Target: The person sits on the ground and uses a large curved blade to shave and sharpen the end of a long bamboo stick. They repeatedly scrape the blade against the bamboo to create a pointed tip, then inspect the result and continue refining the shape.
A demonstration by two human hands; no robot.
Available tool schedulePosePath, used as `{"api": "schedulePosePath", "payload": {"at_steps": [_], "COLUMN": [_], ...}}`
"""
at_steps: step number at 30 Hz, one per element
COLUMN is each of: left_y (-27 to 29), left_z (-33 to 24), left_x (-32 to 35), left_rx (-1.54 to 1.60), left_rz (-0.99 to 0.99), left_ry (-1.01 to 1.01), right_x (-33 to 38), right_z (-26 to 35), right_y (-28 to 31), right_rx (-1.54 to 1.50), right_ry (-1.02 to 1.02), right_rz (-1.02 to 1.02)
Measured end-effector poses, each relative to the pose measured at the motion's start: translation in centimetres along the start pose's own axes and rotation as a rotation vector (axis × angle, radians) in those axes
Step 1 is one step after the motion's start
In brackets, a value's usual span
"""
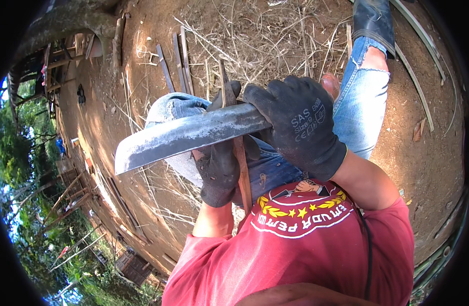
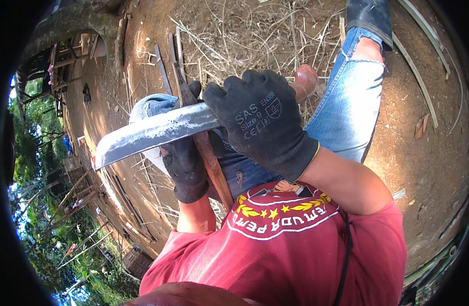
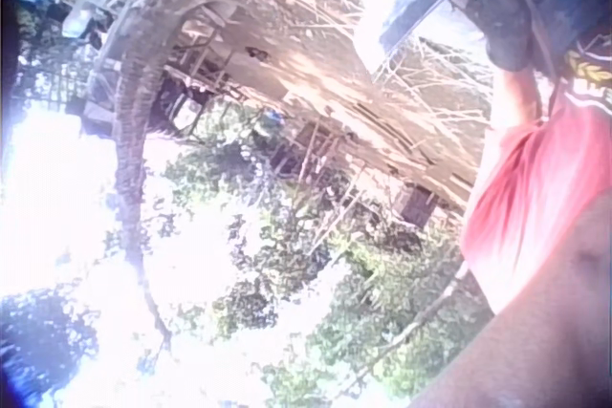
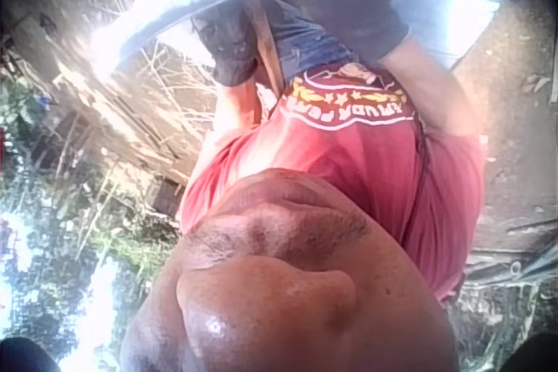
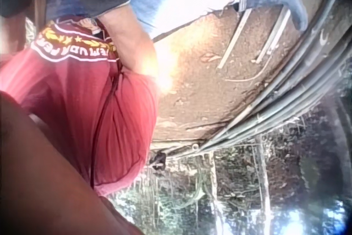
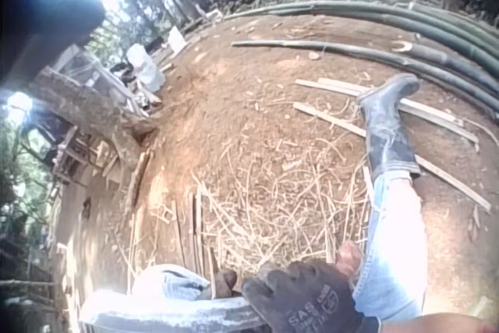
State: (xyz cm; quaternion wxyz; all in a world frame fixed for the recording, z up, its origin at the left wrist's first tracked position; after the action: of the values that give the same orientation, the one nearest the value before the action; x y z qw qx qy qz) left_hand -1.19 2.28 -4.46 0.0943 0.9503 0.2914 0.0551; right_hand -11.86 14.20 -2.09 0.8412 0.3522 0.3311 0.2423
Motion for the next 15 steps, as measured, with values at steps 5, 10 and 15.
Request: {"api": "schedulePosePath", "payload": {"at_steps": [5,10,15], "left_y": [-1.4,-1.7,-2.1], "left_z": [0.1,-0.5,-1.3], "left_x": [-0.2,-1.0,-1.2], "left_rx": [0.283,0.211,0.3], "left_rz": [-0.023,0.031,0.065], "left_ry": [0.185,0.182,0.178], "right_x": [-1.0,-2.2,-4.1], "right_z": [-1.3,-3.4,-8.6], "right_y": [-0.5,-0.9,-1.3], "right_rx": [0.174,0.209,0.217], "right_ry": [0.007,0.046,-0.075], "right_rz": [0.038,-0.163,-0.426]}}
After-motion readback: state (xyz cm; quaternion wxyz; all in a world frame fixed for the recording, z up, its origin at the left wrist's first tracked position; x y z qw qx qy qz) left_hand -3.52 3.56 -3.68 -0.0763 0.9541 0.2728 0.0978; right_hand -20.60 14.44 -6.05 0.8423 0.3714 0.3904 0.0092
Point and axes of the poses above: each hand's wrist, its own x-axis away from the middle knuckle, its own y-axis out of the back of the hand, z = x × y, the point moved 6 cm from there along -x, towards the middle knuckle, and after that the axes turned 2 degrees about -y, right-handed, at the moved point
